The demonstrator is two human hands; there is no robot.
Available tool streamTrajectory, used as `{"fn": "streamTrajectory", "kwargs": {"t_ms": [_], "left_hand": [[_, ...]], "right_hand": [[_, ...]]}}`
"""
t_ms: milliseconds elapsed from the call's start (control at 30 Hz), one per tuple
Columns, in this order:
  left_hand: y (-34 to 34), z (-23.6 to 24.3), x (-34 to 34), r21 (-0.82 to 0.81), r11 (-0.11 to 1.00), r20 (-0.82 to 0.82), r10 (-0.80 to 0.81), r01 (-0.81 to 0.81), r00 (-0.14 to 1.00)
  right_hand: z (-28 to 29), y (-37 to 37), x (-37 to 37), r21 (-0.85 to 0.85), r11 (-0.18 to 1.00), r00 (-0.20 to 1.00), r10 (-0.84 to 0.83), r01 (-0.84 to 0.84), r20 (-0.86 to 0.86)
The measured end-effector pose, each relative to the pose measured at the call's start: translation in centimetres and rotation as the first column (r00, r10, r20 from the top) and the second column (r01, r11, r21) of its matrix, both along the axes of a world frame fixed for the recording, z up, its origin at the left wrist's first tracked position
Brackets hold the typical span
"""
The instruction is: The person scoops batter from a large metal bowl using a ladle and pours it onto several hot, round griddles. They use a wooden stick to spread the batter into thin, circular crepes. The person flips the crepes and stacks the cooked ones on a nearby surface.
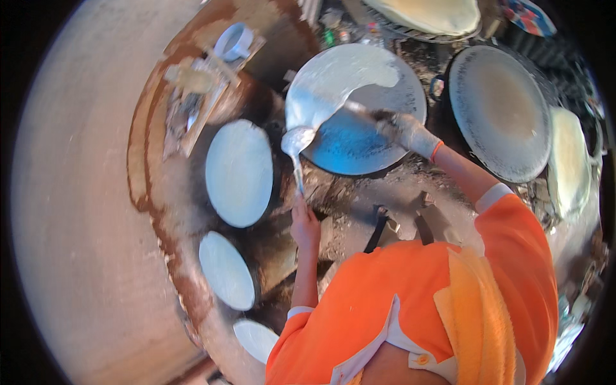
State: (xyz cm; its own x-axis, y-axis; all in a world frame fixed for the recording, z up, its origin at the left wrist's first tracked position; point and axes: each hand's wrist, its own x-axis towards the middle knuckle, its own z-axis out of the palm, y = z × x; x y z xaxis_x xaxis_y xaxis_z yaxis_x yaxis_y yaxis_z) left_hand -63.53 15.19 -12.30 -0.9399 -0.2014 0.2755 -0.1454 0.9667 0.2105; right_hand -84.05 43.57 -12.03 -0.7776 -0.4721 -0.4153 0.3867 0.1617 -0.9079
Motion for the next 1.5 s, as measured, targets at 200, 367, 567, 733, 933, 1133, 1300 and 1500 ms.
{"fn": "streamTrajectory", "kwargs": {"t_ms": [200, 367, 567, 733, 933, 1133, 1300, 1500], "left_hand": [[2.7, 1.4, 5.0, 0.194, 0.976, 0.239, 0.049, -0.097, 0.97], [-0.7, 1.3, 10.3, 0.691, 0.722, 0.096, -0.145, 0.039, 0.985], [-4.4, 15.5, -1.8, 0.976, 0.14, -0.162, -0.041, 0.166, 0.986], [-7.6, 15.3, -0.9, 0.994, -0.03, -0.104, -0.01, 0.104, 0.994], [-9.9, 12.8, 6.5, 0.997, -0.075, 0.009, -0.02, -0.01, 1.0], [-9.0, 14.4, 11.6, 0.997, -0.068, 0.034, 0.039, -0.032, 0.999], [-9.9, 15.9, 16.6, 0.994, -0.1, 0.059, 0.132, -0.046, 0.99], [-8.1, 16.1, 13.9, 0.995, -0.084, 0.056, 0.062, -0.051, 0.997]], "right_hand": [[0.7, -0.8, 4.4, 0.194, 0.963, 0.861, 0.255, -0.186, -0.44], [0.7, 6.5, 12.2, 0.054, 0.992, 0.992, 0.111, -0.114, 0.059], [-0.9, -10.7, 15.4, -0.326, 0.867, 0.842, -0.173, 0.376, 0.511], [-1.4, -20.9, 15.5, -0.005, 0.738, 0.581, -0.527, 0.675, 0.621], [-0.9, -26.2, 16.1, -0.213, 0.798, 0.78, -0.43, 0.564, 0.455], [-11.3, -23.9, 17.9, -0.129, 0.759, 0.758, -0.591, 0.638, 0.276], [-3.7, -17.0, 24.6, -0.129, 0.646, 0.59, -0.575, 0.753, 0.566], [-2.0, -15.5, 22.7, -0.286, 0.57, 0.63, -0.61, 0.77, 0.481]]}}
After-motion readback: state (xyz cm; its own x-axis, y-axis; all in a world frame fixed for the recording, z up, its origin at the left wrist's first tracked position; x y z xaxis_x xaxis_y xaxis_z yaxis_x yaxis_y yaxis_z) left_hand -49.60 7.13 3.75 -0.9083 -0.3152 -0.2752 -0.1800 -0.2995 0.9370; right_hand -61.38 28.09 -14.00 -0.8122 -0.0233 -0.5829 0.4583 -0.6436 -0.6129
